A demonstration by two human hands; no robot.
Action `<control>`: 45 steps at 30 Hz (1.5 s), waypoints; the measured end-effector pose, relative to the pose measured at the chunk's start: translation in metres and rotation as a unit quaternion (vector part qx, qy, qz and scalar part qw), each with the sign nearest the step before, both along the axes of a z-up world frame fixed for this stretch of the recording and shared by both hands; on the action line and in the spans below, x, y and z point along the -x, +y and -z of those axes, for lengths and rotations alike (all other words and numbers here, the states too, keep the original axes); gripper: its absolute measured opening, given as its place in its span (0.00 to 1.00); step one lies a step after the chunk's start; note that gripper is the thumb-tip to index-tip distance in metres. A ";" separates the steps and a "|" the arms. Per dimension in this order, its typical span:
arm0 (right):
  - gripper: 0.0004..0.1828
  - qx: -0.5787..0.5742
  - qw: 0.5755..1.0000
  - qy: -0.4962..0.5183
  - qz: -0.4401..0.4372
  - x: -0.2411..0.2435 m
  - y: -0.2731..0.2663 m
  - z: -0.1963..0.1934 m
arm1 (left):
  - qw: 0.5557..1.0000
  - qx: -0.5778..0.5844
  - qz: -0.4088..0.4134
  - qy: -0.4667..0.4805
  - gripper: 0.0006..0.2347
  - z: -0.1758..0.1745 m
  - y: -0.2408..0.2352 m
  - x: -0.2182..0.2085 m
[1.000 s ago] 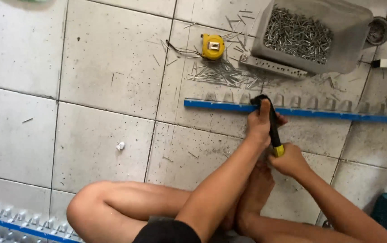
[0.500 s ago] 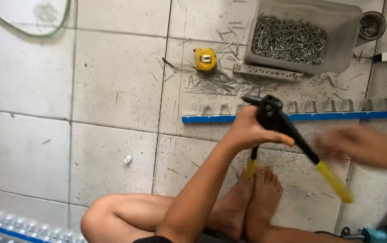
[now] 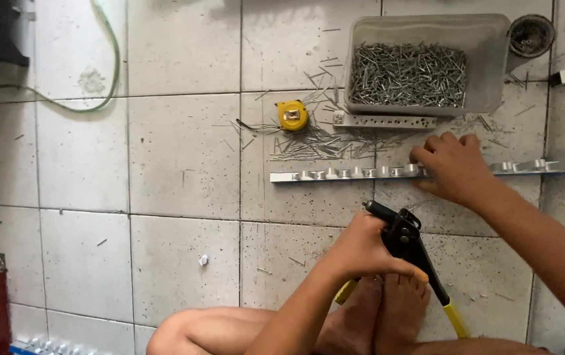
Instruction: Assembling plastic clips onto a metal rail using a manual rivet gun and rivets.
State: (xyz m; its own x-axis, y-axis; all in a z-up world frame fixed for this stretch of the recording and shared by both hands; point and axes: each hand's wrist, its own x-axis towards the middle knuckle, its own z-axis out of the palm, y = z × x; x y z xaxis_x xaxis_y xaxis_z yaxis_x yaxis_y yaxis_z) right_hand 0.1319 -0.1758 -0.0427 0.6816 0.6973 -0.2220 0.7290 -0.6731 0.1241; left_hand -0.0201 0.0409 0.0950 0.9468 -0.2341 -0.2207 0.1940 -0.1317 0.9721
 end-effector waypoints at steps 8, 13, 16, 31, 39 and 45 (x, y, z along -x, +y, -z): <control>0.06 -0.273 0.962 -0.011 -0.024 -0.100 0.052 -0.066 | 0.993 -0.101 0.056 0.017 0.23 0.012 -0.024 -0.003; 0.20 -0.062 0.993 0.087 0.045 -0.157 0.091 -0.040 | 0.978 -0.166 0.122 0.016 0.25 0.015 -0.038 -0.006; 0.11 -0.089 0.989 0.105 0.061 -0.156 0.088 -0.034 | 0.993 -0.096 0.062 -0.001 0.22 0.013 -0.038 -0.002; 0.14 -0.215 0.898 0.336 0.185 0.060 0.060 -0.198 | 0.968 -0.224 0.074 -0.082 0.24 0.030 -0.041 0.021; 0.27 -0.290 0.903 0.309 0.077 0.082 0.064 -0.213 | 0.965 -0.237 0.049 -0.098 0.25 0.019 -0.039 0.031; 0.28 -0.278 0.924 0.261 0.002 0.084 0.060 -0.202 | 0.965 -0.241 0.046 -0.090 0.26 0.016 -0.036 0.037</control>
